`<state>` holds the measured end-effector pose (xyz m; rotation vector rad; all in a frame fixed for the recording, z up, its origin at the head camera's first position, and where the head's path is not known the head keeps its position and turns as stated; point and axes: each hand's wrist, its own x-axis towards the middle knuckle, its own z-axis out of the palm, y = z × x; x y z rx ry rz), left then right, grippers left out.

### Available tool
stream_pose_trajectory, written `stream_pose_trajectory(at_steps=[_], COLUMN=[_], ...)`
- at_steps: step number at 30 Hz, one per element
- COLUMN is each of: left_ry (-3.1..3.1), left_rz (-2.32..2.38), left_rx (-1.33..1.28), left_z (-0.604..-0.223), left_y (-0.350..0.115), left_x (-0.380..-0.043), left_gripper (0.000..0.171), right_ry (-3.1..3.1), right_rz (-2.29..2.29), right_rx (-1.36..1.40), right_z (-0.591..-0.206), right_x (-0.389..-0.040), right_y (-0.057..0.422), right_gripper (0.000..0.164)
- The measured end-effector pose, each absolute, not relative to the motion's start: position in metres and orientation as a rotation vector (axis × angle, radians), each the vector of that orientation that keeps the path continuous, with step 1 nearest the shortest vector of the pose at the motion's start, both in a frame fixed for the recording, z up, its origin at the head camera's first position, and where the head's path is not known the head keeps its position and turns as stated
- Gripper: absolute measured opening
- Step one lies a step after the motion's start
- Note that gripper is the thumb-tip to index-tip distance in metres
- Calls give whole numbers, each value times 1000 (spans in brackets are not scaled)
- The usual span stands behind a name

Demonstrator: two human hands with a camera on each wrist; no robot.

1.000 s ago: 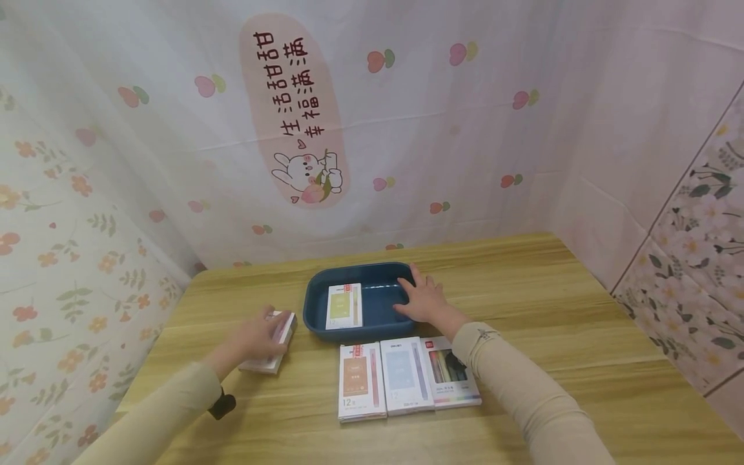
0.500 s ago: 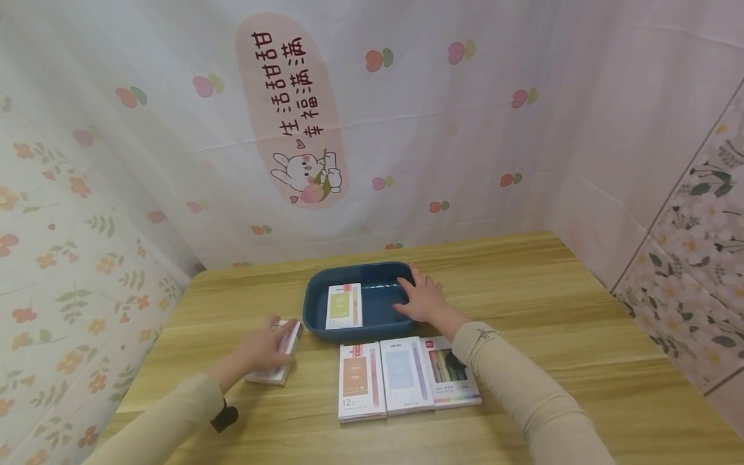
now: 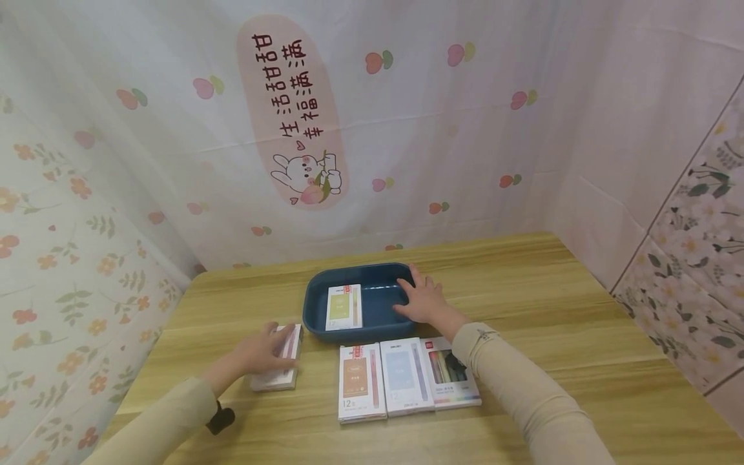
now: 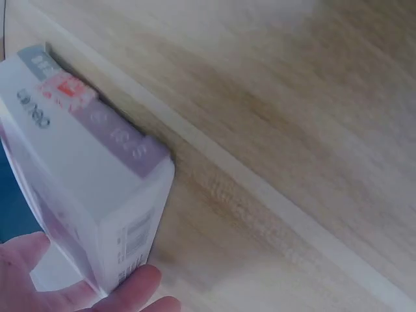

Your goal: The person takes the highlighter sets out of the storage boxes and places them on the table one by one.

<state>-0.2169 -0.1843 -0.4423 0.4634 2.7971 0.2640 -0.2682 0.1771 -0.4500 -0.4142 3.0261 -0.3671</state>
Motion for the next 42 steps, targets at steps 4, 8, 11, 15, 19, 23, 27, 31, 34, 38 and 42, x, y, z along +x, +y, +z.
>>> stream_pose_trajectory(at_steps=[4, 8, 11, 15, 19, 23, 27, 31, 34, 38, 42], left_ry=[2770, 2738, 2691, 2606, 2546, 2534, 2527, 2529, 2540, 2562, 2576], left_rz=[285, 298, 322, 381, 409, 385, 370, 398, 428, 453, 467], left_rx=[482, 473, 466, 479, 495, 504, 482, 481, 494, 544, 570], left_z=[-442, -440, -435, -428, -426, -429, -431, -431, -432, -434, -433], left_y=[-184, -183, -181, -174, -168, -162, -155, -146, -140, -132, -126], left_x=[-215, -210, -207, -202, -197, -193, -188, -180, -174, -167, -160], left_gripper=[88, 90, 93, 97, 100, 105, 108, 109, 108, 106, 104], right_ry=[3027, 3028, 3029, 3035, 3035, 3034, 3035, 3040, 3038, 3034, 3036], right_rz=[-375, -383, -377, -377, -386, -381, -388, -396, -392, -379, -384], right_rx=[-409, -414, -416, -422, -429, -430, -423, -425, -422, -413, -408], right_z=[-449, -449, -449, -450, -450, -451, -451, -451, -451, -450, -449], right_x=[-267, -267, -268, -269, -269, -268, -268, -268, -268, -267, -266], right_y=[177, 177, 177, 177, 177, 177, 178, 178, 178, 178, 177], right_gripper=[69, 68, 69, 69, 69, 69, 69, 69, 69, 69, 69])
